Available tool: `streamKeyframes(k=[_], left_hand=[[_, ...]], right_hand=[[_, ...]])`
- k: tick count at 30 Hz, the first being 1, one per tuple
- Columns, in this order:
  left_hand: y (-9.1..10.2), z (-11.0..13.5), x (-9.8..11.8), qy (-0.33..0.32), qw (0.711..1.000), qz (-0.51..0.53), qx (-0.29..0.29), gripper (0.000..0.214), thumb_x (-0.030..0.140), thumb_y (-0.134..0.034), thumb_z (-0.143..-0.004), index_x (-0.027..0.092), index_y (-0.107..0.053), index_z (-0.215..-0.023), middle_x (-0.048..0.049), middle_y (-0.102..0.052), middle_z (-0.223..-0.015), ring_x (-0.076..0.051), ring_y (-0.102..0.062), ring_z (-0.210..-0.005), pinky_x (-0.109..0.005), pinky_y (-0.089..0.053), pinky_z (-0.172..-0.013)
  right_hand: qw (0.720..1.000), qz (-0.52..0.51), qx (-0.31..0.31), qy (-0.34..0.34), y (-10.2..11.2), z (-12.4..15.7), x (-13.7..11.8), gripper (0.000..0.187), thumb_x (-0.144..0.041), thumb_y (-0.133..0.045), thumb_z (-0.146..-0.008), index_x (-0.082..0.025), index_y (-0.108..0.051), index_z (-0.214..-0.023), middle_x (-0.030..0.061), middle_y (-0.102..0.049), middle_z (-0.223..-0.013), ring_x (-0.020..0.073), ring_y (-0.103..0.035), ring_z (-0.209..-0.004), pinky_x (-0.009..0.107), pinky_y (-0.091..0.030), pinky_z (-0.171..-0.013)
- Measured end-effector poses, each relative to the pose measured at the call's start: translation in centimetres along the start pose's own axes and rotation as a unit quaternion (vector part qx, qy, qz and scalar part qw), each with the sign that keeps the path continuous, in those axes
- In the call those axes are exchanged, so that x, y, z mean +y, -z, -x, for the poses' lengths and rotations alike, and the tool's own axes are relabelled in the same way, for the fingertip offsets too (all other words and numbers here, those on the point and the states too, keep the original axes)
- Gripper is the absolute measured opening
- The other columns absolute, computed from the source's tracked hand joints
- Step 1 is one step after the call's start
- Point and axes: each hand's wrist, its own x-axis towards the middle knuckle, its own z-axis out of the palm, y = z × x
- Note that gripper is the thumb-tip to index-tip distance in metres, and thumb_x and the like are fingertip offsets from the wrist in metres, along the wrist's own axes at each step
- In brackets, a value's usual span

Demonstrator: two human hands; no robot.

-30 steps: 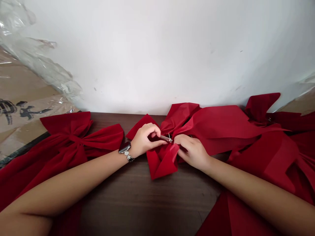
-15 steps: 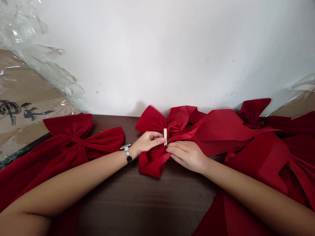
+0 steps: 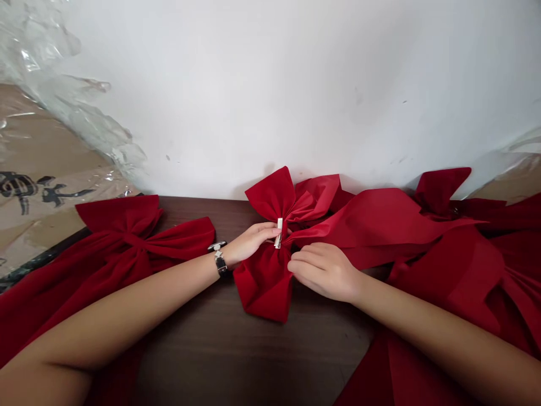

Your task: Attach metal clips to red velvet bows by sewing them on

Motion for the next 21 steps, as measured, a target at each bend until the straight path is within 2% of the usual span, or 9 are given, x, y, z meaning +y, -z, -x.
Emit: streamKeyframes(k=[3, 7, 10, 12, 14, 16, 17, 19, 21], left_hand=[[0.2, -0.1, -0.2, -0.023, 0.999, -0.029, -0.014, 0.032, 0.044, -0.062, -0.084, 0.014, -0.064, -0.095, -0.0031, -0.066, -0.096, -0.017, -0.055, -0.093, -0.03, -0.039, -0.093], [0.0, -0.1, -0.7, -0.02, 0.999, -0.005, -0.036, 0.034, 0.046, -0.057, -0.088, 0.016, -0.061, -0.104, -0.0061, -0.063, -0.11, -0.021, -0.053, -0.107, -0.034, -0.036, -0.101], [-0.1, -0.1, -0.8, -0.022, 0.999, -0.007, -0.039, 0.034, 0.048, -0.056, -0.089, 0.016, -0.06, -0.101, -0.0062, -0.061, -0.11, -0.02, -0.052, -0.107, -0.034, -0.035, -0.102], [-0.2, 0.0, -0.9, -0.021, 0.999, -0.005, -0.035, 0.034, 0.048, -0.054, -0.09, 0.015, -0.059, -0.099, -0.0056, -0.061, -0.108, -0.019, -0.052, -0.104, -0.034, -0.035, -0.1], [-0.3, 0.0, -0.9, -0.012, 0.999, 0.003, -0.03, 0.036, 0.049, -0.055, -0.09, 0.015, -0.059, -0.1, -0.0055, -0.062, -0.104, -0.019, -0.054, -0.099, -0.034, -0.038, -0.097], [-0.4, 0.1, -0.9, 0.005, 0.999, 0.014, -0.032, 0.039, 0.05, -0.057, -0.088, 0.015, -0.06, -0.103, -0.006, -0.063, -0.101, -0.019, -0.056, -0.094, -0.034, -0.04, -0.093], [-0.4, 0.2, -0.9, 0.013, 0.999, 0.016, -0.036, 0.041, 0.051, -0.057, -0.088, 0.014, -0.06, -0.105, -0.0066, -0.064, -0.101, -0.019, -0.057, -0.092, -0.035, -0.041, -0.091], [-0.5, 0.2, -0.8, 0.013, 0.999, 0.008, -0.045, 0.044, 0.053, -0.059, -0.086, 0.014, -0.061, -0.107, -0.0077, -0.064, -0.105, -0.019, -0.057, -0.093, -0.034, -0.041, -0.092], [-0.5, 0.2, -0.7, -0.003, 0.998, -0.012, -0.053, 0.046, 0.055, -0.06, -0.085, 0.014, -0.063, -0.105, -0.0077, -0.064, -0.106, -0.019, -0.056, -0.096, -0.033, -0.039, -0.094]], right_hand=[[0.998, -0.06, -0.013, -0.015, -0.1, -0.3, -0.4, 0.017, -0.01, -0.052, -0.09, -0.015, -0.063, -0.102, 0.003, -0.075, -0.091, 0.0121, -0.063, -0.069, 0.024, -0.05, -0.06], [0.991, -0.091, -0.096, -0.024, 0.1, -0.6, -0.8, 0.033, -0.004, -0.05, -0.084, -0.015, -0.061, -0.113, 0.0042, -0.073, -0.109, 0.0163, -0.066, -0.082, 0.028, -0.055, -0.067], [0.983, -0.111, -0.148, -0.023, 0.6, -0.7, -0.8, 0.036, -0.005, -0.05, -0.084, -0.015, -0.06, -0.116, 0.0049, -0.072, -0.112, 0.0187, -0.065, -0.084, 0.031, -0.056, -0.069], [0.981, -0.148, -0.124, -0.029, 0.9, -0.8, -0.6, 0.033, -0.005, -0.05, -0.085, -0.016, -0.06, -0.114, 0.0047, -0.073, -0.104, 0.0176, -0.064, -0.081, 0.03, -0.055, -0.069], [0.98, -0.175, -0.055, -0.076, 1.2, -0.8, -0.3, 0.026, -0.005, -0.05, -0.086, -0.018, -0.061, -0.106, 0.0042, -0.073, -0.094, 0.0153, -0.063, -0.076, 0.027, -0.054, -0.068], [0.968, -0.186, 0.008, -0.17, 1.4, -0.9, 0.2, 0.018, -0.008, -0.053, -0.087, -0.019, -0.06, -0.099, 0.0035, -0.071, -0.088, 0.0119, -0.06, -0.066, 0.024, -0.052, -0.063], [0.955, -0.196, 0.018, -0.222, 1.5, -0.9, 0.4, 0.015, -0.01, -0.055, -0.087, -0.019, -0.06, -0.098, 0.003, -0.069, -0.086, 0.0101, -0.057, -0.061, 0.023, -0.05, -0.058], [0.923, -0.238, 0.002, -0.302, 1.5, -1.1, 0.8, 0.014, -0.013, -0.06, -0.085, -0.019, -0.06, -0.099, 0.0022, -0.066, -0.086, 0.0077, -0.051, -0.055, 0.021, -0.046, -0.051], [0.89, -0.295, -0.029, -0.346, 1.4, -1.3, 1.1, 0.017, -0.016, -0.064, -0.083, -0.02, -0.062, -0.1, 0.0017, -0.063, -0.088, 0.0071, -0.048, -0.055, 0.02, -0.044, -0.05]])
